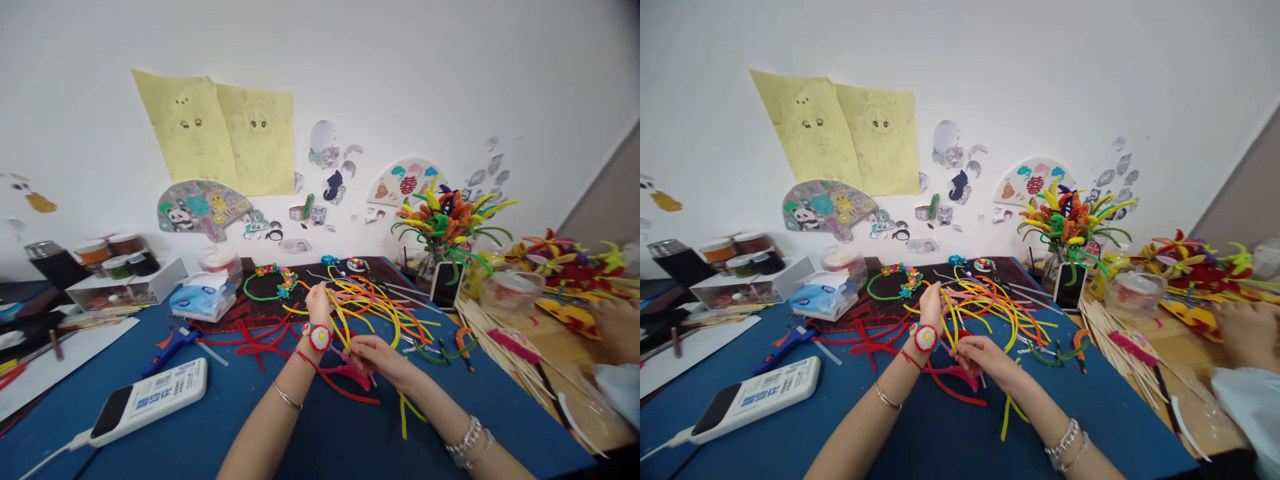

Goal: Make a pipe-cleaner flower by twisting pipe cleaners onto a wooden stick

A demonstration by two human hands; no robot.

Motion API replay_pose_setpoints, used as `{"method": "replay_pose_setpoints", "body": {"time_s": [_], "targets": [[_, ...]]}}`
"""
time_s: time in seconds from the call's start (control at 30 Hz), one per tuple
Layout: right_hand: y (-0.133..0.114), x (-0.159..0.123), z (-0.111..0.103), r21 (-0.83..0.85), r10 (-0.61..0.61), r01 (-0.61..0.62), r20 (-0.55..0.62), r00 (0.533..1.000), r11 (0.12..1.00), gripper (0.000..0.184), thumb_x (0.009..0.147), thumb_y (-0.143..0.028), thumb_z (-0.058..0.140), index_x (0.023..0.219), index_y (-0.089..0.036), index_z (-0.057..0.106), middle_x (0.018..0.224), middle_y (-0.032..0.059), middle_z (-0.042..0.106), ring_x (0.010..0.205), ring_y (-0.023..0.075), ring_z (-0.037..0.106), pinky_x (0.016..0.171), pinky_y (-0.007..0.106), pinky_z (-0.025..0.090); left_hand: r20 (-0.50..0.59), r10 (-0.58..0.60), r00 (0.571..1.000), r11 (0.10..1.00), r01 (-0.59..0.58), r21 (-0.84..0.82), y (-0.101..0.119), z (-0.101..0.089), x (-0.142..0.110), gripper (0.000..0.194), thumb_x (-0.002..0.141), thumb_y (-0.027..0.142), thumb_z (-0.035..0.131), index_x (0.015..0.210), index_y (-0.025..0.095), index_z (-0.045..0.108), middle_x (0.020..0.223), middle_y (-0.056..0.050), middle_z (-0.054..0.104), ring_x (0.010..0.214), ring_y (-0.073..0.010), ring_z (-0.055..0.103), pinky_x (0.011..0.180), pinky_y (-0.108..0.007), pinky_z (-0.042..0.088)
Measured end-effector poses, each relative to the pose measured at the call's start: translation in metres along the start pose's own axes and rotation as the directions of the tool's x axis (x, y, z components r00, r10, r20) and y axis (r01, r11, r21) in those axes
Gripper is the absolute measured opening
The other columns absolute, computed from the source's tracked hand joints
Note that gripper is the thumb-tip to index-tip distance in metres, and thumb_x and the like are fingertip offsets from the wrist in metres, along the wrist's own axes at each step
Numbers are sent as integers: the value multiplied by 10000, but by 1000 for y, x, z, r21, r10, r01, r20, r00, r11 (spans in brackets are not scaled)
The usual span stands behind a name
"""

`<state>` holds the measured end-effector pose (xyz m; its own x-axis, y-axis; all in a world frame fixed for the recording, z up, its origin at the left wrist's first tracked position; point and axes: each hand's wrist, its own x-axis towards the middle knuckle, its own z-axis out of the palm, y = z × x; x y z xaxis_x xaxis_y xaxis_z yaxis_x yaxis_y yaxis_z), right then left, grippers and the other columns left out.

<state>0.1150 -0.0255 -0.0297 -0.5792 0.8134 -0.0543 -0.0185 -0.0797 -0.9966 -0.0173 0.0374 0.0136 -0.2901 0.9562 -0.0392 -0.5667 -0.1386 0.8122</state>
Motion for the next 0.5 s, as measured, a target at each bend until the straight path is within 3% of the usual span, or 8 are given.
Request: {"method": "replay_pose_setpoints", "body": {"time_s": [0.37, 0.5], "targets": [[2, 3, -2, -3, 6, -7, -51, 999, 1000, 329, 738, -461, 533, 750, -132, 554, 488, -55, 430, 399, 45, 396, 373, 159, 256, -48, -87, 995, 995, 85, -56, -19, -9, 6, 284, 790, 425, 349, 650, 178, 354, 557, 36, 493, 365, -92, 496, 428, -230, 413], [1, 2, -2, -9, 12, -12, -54, 998, 1000, 323, 741, -465, 527, 729, -142, 528, 495, -53, 437, 408, 51, 407, 377, 156, 269, -55, -23, 998, 998, 20, -66, -22, -7, 4, 299, 794, 434, 360, 645, 175, 373, 509, 54, 443, 339, -63, 433, 432, -211, 403]]}}
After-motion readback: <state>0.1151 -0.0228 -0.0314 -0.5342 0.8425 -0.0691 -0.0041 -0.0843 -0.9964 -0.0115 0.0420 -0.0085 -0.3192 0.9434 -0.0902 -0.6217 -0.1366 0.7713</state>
